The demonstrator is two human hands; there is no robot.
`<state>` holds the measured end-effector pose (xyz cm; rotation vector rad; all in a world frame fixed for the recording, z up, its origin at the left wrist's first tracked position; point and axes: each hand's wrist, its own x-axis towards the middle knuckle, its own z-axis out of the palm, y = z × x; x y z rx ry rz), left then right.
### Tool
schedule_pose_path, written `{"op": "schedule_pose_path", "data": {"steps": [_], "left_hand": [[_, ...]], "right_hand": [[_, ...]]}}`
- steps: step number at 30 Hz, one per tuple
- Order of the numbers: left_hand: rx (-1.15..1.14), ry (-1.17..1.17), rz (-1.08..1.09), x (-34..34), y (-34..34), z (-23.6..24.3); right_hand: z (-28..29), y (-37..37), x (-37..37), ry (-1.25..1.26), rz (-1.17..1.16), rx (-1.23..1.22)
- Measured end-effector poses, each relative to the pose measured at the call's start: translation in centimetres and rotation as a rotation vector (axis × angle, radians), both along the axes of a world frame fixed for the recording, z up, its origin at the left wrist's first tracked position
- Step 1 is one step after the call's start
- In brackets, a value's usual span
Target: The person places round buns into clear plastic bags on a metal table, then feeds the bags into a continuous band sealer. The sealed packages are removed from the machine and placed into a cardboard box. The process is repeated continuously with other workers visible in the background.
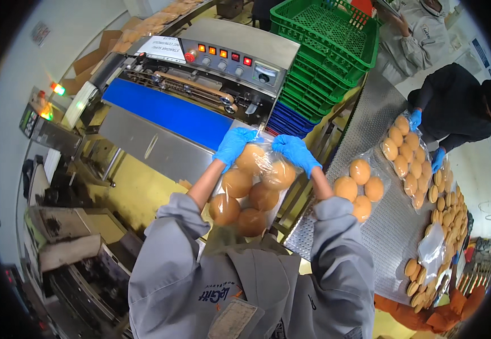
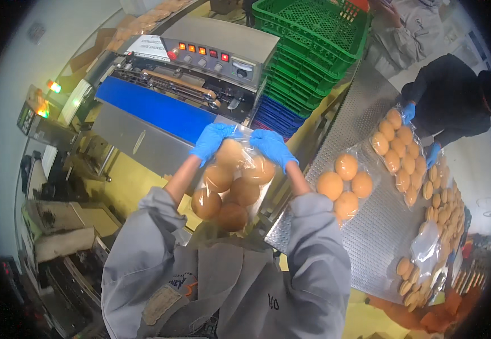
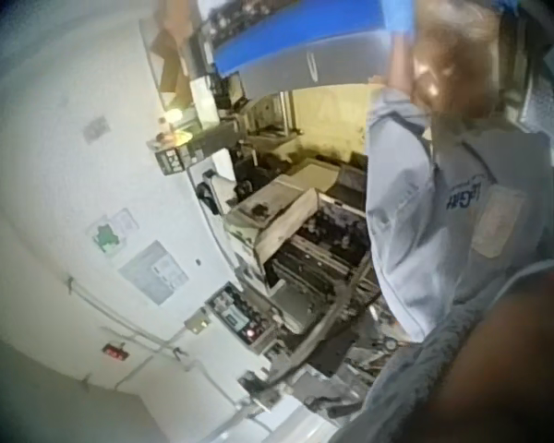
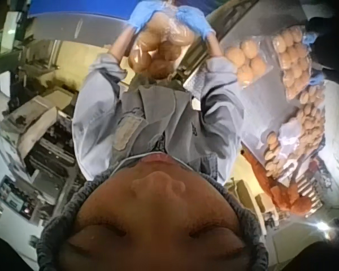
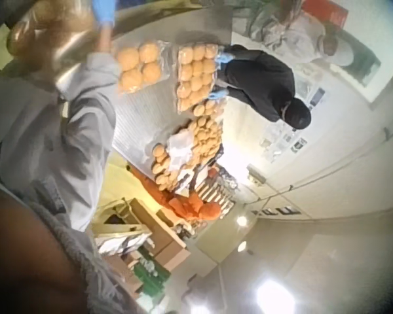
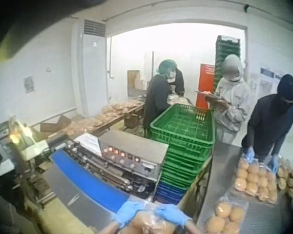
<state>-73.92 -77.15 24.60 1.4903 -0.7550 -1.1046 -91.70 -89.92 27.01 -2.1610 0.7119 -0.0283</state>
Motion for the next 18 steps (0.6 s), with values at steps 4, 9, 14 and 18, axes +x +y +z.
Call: {"op": "schedule_pose_path", "data": {"steps": [4,9,14,18], "left_hand": [[-0.276,-0.484,0.013,6.1,-2.2,-12.5],[0.052,0.169,0.014,6.8,-2.7,-10.2],[0.104,-0.035,-0.169,10.2,-5.2,-11.3],[0.122,-0.192,-0.097,9.2,-6.0,-12.3]], "right_hand": [[-7.3,-3.5,0.6,-0.245,-0.468,-0.585],[-12.8,-3.2,-2.1,-0.359,-1.027,0.201],[-13.9,-0.7,-2.3,-0.381,-0.733,0.849],[-13.4,-1.9,-4.4,-0.406,-0.812,0.978]]}}
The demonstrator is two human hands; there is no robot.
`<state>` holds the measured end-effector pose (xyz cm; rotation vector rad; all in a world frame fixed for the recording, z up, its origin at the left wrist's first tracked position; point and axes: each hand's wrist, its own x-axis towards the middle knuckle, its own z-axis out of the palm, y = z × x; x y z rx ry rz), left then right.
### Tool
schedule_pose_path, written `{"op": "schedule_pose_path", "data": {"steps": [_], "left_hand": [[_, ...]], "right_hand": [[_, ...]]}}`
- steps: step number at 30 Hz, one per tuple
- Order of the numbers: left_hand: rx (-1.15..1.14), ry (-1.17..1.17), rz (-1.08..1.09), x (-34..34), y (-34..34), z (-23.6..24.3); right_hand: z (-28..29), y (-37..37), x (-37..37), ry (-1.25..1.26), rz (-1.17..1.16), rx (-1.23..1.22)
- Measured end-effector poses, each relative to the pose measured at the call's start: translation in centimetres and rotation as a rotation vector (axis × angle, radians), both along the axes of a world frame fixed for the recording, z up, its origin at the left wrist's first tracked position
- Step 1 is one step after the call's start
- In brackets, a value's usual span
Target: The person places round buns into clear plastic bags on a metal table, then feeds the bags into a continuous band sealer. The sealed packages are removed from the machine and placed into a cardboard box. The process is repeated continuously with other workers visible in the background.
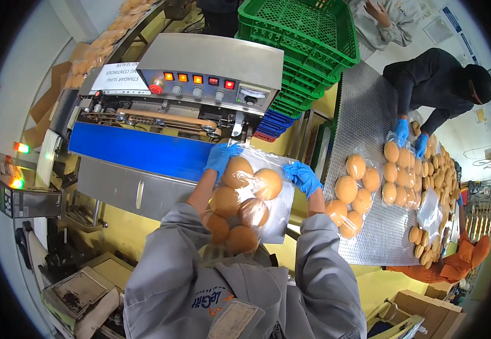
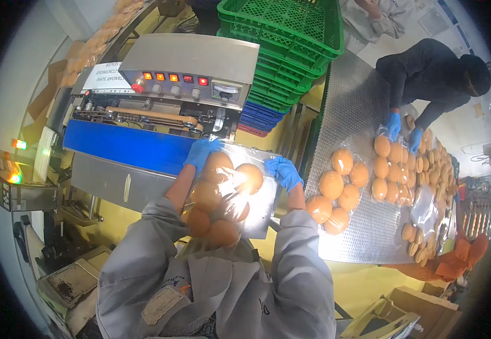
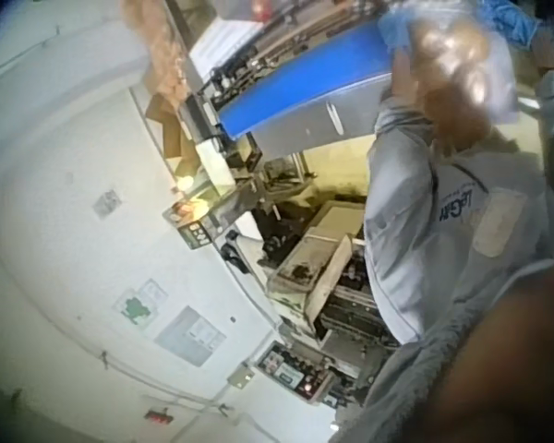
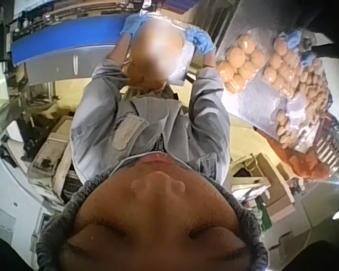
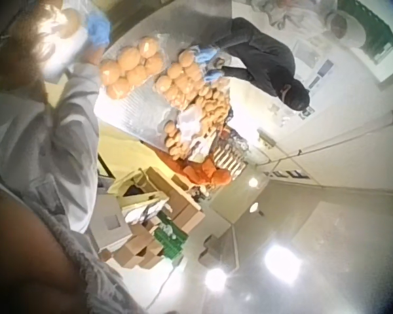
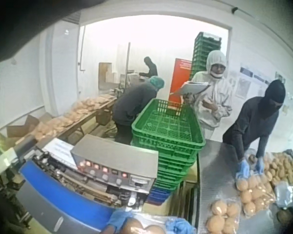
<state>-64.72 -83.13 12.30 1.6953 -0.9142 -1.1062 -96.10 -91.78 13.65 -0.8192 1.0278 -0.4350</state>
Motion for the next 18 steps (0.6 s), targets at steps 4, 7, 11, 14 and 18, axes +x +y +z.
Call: {"op": "schedule_pose_path", "data": {"steps": [4,7,11,14,18], "left_hand": [[0.043,0.329,0.089,-0.9,0.7,1.5],[0.15,0.289,0.045,0.1,-0.1,3.4],[0.119,0.391,0.045,2.6,-1.7,-1.3],[0.067,0.586,0.12,2.1,-1.3,0.7],[-0.01,0.556,0.125,0.8,-0.7,1.6]], "right_hand": [[0.2,0.7,1.9,-0.263,-0.168,0.225],[-0.9,-0.9,2.0,-0.123,0.105,0.203],[-2.2,-2.5,4.4,-0.299,-0.24,0.135],[-2.7,-2.2,6.4,-0.314,-0.373,0.149],[-2.5,-1.7,6.7,-0.238,-0.538,0.044]]}}
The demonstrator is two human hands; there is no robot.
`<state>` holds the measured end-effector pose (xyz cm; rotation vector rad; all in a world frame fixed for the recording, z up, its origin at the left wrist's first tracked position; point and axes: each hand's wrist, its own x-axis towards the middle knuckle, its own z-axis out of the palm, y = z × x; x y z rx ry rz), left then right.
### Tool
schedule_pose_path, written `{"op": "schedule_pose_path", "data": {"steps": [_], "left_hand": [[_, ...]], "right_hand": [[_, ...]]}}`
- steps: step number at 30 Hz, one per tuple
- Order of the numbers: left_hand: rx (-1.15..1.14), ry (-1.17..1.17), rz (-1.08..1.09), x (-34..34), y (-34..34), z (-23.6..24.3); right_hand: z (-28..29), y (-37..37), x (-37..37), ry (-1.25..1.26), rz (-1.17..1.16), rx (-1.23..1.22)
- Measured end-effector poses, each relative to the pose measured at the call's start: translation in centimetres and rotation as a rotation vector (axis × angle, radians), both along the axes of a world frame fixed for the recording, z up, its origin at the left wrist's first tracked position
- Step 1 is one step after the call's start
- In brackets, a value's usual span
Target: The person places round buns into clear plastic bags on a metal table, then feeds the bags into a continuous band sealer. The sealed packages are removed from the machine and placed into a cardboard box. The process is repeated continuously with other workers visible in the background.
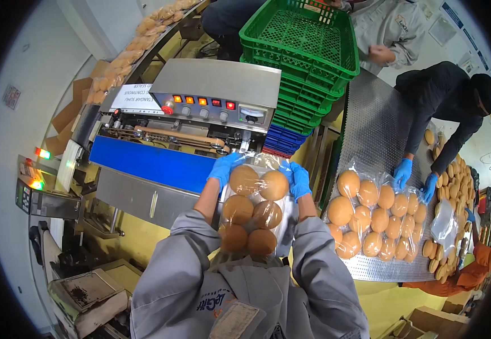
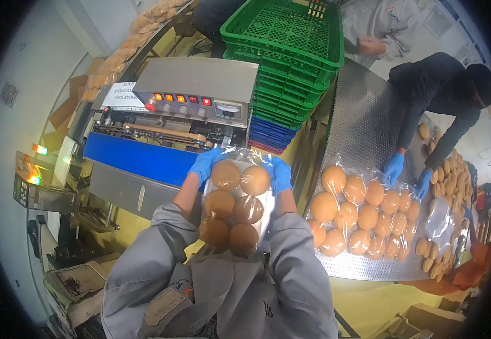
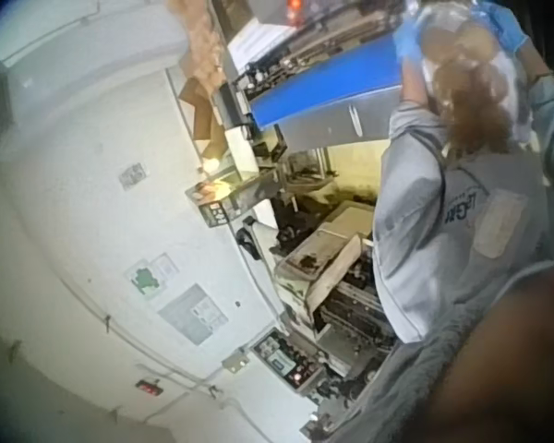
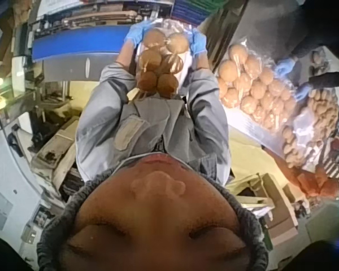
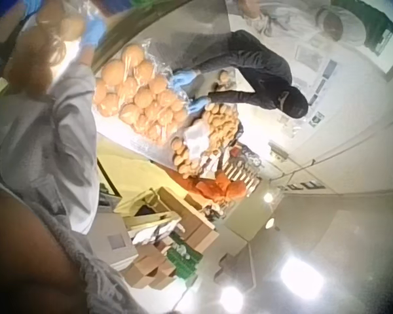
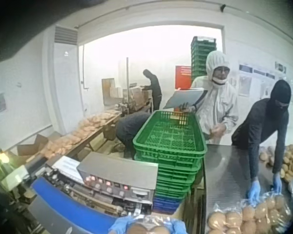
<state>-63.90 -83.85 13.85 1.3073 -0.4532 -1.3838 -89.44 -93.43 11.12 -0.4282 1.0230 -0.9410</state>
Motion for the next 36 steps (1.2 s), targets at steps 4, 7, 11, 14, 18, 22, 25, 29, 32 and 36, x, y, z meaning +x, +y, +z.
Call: {"op": "schedule_pose_path", "data": {"steps": [4,7,11,14,18,22,25,29,32,36], "left_hand": [[-0.073,-0.305,0.045,-2.6,-0.3,-2.7],[0.007,-0.352,0.13,-4.4,-0.1,-1.1],[0.051,-0.796,-0.08,-0.8,0.3,-3.4],[0.136,-0.776,-0.077,-0.1,-0.4,-2.1],[0.188,-0.563,0.116,1.6,-0.3,-1.2],[0.198,-0.692,0.142,4.8,0.5,-2.1],[0.205,-0.642,0.146,6.1,0.5,-1.8],[0.196,-0.583,0.205,8.0,2.3,-0.9],[0.191,-0.644,0.172,9.9,3.1,0.0],[0.134,-0.692,0.155,13.8,3.4,-2.1]], "right_hand": [[0.0,0.0,-1.7,0.07,-0.153,-0.129],[-0.8,0.0,-2.5,0.185,-0.213,-0.273],[1.2,1.4,-1.3,0.245,-0.205,-0.25],[0.0,1.4,-1.1,0.189,-0.241,-0.184],[-1.0,0.5,0.5,0.125,-0.156,-0.198],[-2.4,-0.1,3.4,0.05,-0.076,-0.191],[-2.2,-0.2,5.0,0.045,-0.047,-0.214],[-1.5,0.4,7.8,0.089,0.022,-0.249],[-2.0,0.3,10.1,0.187,0.029,-0.284],[-1.7,0.2,13.3,0.238,0.009,-0.308]]}}
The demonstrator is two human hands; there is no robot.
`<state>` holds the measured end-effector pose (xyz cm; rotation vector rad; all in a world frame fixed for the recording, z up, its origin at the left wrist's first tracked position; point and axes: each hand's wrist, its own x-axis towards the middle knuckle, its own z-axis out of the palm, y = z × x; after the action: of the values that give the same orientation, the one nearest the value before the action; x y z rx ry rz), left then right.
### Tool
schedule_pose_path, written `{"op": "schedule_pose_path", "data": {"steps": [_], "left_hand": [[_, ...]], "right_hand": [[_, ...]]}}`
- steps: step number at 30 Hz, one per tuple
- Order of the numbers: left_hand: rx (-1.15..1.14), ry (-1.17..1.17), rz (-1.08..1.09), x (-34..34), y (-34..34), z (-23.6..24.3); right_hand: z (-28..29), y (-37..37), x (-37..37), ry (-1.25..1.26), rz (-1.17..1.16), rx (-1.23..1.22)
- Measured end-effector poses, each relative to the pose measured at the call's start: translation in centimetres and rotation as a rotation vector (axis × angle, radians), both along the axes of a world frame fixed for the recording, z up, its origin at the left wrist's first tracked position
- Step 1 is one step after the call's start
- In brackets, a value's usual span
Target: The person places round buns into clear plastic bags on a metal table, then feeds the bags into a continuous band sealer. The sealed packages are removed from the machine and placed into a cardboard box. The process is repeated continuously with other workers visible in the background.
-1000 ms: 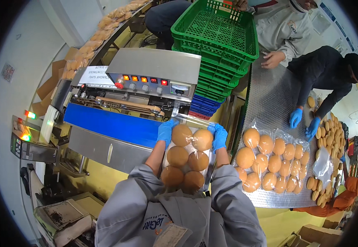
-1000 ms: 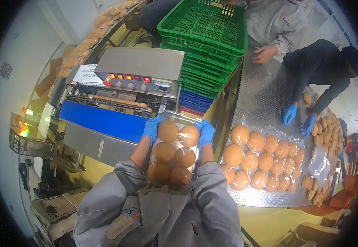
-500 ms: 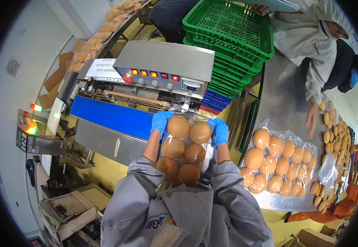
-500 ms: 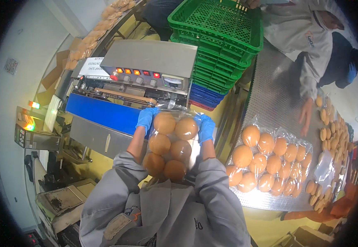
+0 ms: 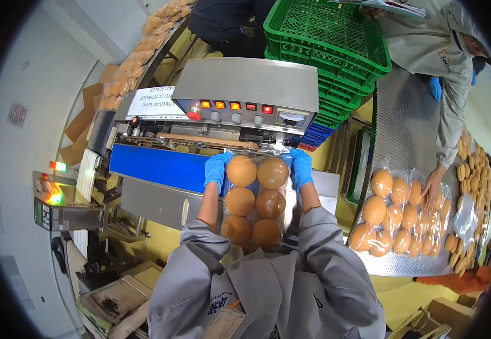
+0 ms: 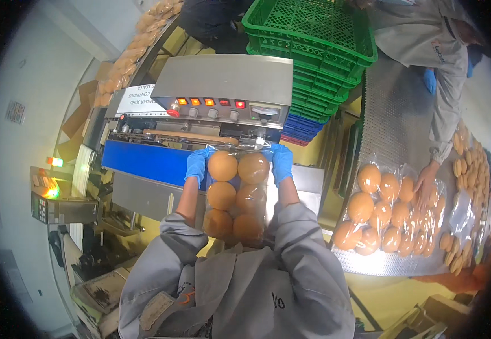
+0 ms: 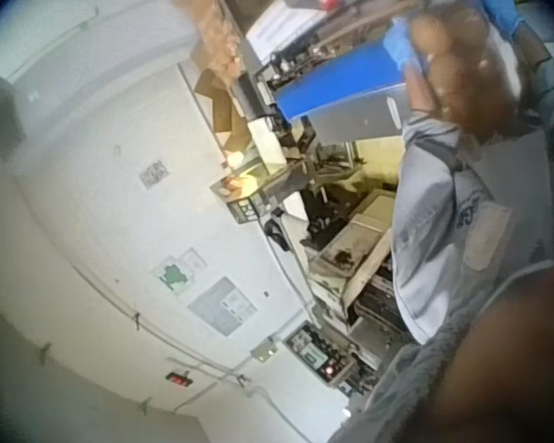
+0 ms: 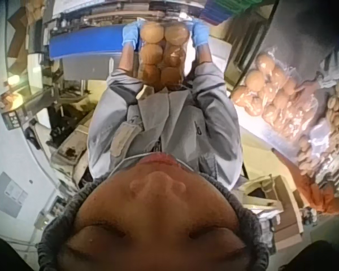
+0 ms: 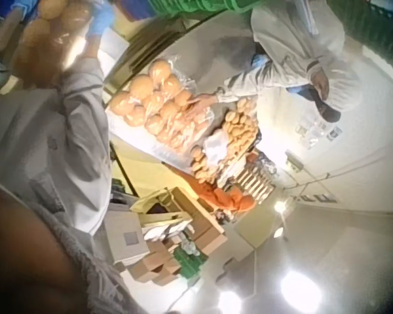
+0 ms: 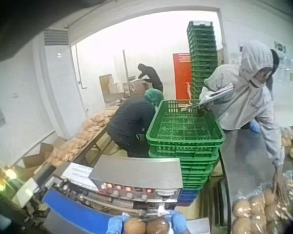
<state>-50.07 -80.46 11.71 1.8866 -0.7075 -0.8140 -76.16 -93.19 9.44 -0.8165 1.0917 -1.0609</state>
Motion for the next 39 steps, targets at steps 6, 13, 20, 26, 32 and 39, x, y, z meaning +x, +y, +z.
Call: {"op": "schedule_pose_path", "data": {"steps": [6,13,20,26,32,39], "left_hand": [[-0.148,0.164,-0.02,2.8,3.2,2.6],[-0.179,-0.081,-0.138,3.0,16.2,-1.1],[0.062,0.557,-0.164,7.1,19.2,5.8],[0.05,0.544,-0.016,10.9,21.8,4.3],[0.034,0.598,0.038,14.1,22.5,5.9],[0.024,0.553,0.026,20.3,24.9,3.9]], "right_hand": [[5.4,5.3,2.1,0.01,-0.268,0.029],[4.7,22.8,5.6,0.86,0.03,-0.045],[6.8,25.2,10.6,0.036,0.273,0.342],[6.8,26.2,14.6,-0.208,0.353,0.392],[5.2,26.8,19.1,-0.144,0.353,0.349],[4.9,28.3,24.4,-0.129,0.352,0.362]]}}
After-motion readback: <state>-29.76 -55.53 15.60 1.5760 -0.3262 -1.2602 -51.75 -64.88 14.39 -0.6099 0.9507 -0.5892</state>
